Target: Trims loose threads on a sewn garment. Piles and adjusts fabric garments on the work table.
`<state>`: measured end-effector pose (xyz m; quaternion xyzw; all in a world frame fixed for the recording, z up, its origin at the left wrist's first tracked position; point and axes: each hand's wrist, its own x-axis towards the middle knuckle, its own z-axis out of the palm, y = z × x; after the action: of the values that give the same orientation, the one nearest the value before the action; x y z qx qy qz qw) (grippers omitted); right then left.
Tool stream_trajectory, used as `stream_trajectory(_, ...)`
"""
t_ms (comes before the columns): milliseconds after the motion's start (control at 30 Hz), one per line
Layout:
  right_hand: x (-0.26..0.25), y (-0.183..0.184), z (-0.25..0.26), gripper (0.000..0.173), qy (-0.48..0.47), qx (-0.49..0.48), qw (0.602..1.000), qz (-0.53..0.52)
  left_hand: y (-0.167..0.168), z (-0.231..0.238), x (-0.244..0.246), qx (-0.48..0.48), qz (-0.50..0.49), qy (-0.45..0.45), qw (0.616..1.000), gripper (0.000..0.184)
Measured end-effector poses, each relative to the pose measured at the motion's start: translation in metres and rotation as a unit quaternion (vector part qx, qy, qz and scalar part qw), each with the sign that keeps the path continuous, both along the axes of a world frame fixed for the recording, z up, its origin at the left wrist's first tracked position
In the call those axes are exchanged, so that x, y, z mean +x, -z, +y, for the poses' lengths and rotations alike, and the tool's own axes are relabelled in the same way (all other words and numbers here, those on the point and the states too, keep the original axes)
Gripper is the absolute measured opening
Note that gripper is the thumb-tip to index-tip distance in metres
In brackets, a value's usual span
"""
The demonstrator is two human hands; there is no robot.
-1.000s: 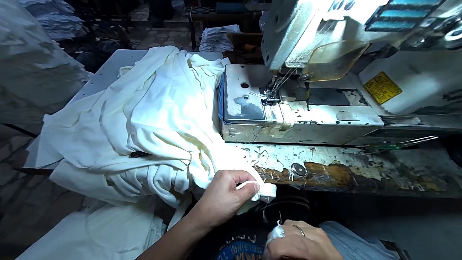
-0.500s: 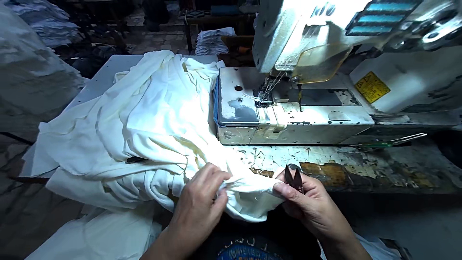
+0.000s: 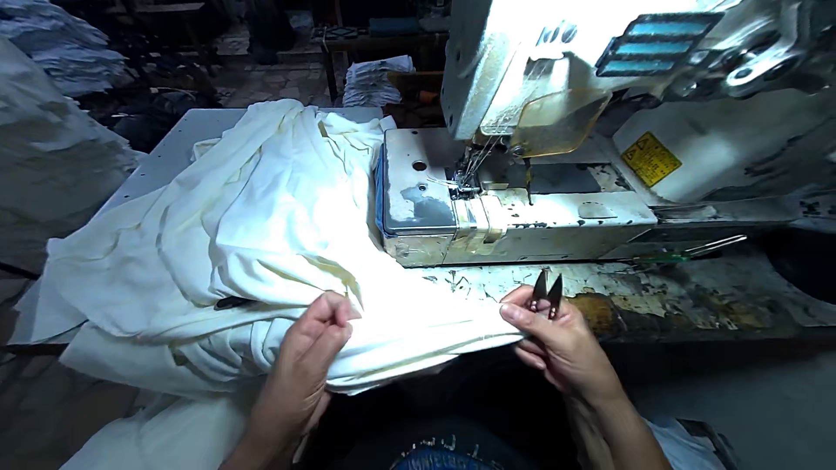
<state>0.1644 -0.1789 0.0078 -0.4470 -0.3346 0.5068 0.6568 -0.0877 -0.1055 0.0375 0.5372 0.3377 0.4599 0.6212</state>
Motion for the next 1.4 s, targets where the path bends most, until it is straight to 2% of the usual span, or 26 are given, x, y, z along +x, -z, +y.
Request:
stream_trajectory(133, 0.001, 0.009, 0.003, 0.009, -0.06, -0.037, 0.997, 0.01, 0.013, 0.009, -0.025, 0.107, 0.167, -0.004, 0.98, 0.023)
stream_trajectory(233, -0.001, 0.008, 0.004, 0.008, -0.081, -0.036, 0.996, -0.008, 0.012, 0.008, -0.023, 0.237, 0.316, -0.019, 0.918, 0.029)
stream_trajectory(300, -0.001, 0.004, 0.003, 0.008, -0.082, -0.02, 0.996, -0.023, 0.002, 0.004, -0.008, 0.323, 0.287, -0.008, 0.902, 0.033)
stream_trajectory(367, -0.002, 0.002, 0.0, 0.007, -0.086, -0.005, 0.996, -0.028, -0.006, -0.002, 0.014, 0.35, 0.232, 0.025, 0.907, 0.034)
stream_trajectory(467, -0.006, -0.001, -0.004, 0.005, -0.092, 0.008, 0.995, -0.024, -0.001, -0.004, 0.035, 0.297, 0.264, 0.098, 0.912, 0.041)
stream_trajectory(533, -0.007, 0.0, -0.006, 0.004, -0.074, 0.015, 0.996, -0.046, 0.002, 0.001, 0.037, 0.161, 0.245, 0.162, 0.942, 0.023)
stream_trajectory(567, -0.008, 0.002, -0.007, 0.006, -0.047, 0.026, 0.994, -0.091, 0.001, 0.004, 0.036, 0.087, 0.218, 0.194, 0.952, 0.017)
stream_trajectory(600, -0.009, 0.007, -0.009, 0.018, -0.006, 0.042, 0.983, -0.18, 0.001, 0.007, 0.034, 0.029, 0.193, 0.217, 0.956, 0.014)
stream_trajectory(667, -0.007, 0.013, -0.012, 0.057, 0.065, 0.067, 0.92, -0.38, 0.0, 0.009, 0.031, -0.042, 0.153, 0.229, 0.96, 0.012)
stream_trajectory(700, -0.006, 0.012, -0.015, 0.067, 0.09, 0.08, 0.891, -0.438, -0.001, 0.01, 0.03, -0.061, 0.138, 0.228, 0.962, 0.012)
stream_trajectory(733, -0.006, 0.011, -0.017, 0.07, 0.111, 0.099, 0.866, -0.477, -0.002, 0.011, 0.029, -0.071, 0.127, 0.227, 0.963, 0.012)
stream_trajectory(800, -0.004, 0.008, -0.022, 0.061, 0.122, 0.138, 0.836, -0.516, -0.002, 0.011, 0.029, -0.073, 0.115, 0.228, 0.964, 0.014)
stream_trajectory(867, -0.003, 0.006, -0.027, 0.044, 0.113, 0.166, 0.828, -0.524, -0.002, 0.011, 0.03, -0.071, 0.109, 0.223, 0.966, 0.016)
stream_trajectory(933, -0.004, 0.004, -0.029, 0.035, 0.105, 0.176, 0.824, -0.528, -0.002, 0.011, 0.032, -0.065, 0.107, 0.214, 0.969, 0.017)
stream_trajectory(1133, -0.008, 0.003, -0.026, 0.029, 0.092, 0.194, 0.809, -0.546, -0.005, 0.006, 0.037, -0.044, 0.125, 0.203, 0.97, 0.017)
stream_trajectory(1400, -0.016, 0.005, -0.022, 0.029, 0.069, 0.196, 0.815, -0.541, -0.005, 0.004, 0.037, -0.042, 0.135, 0.211, 0.967, 0.017)
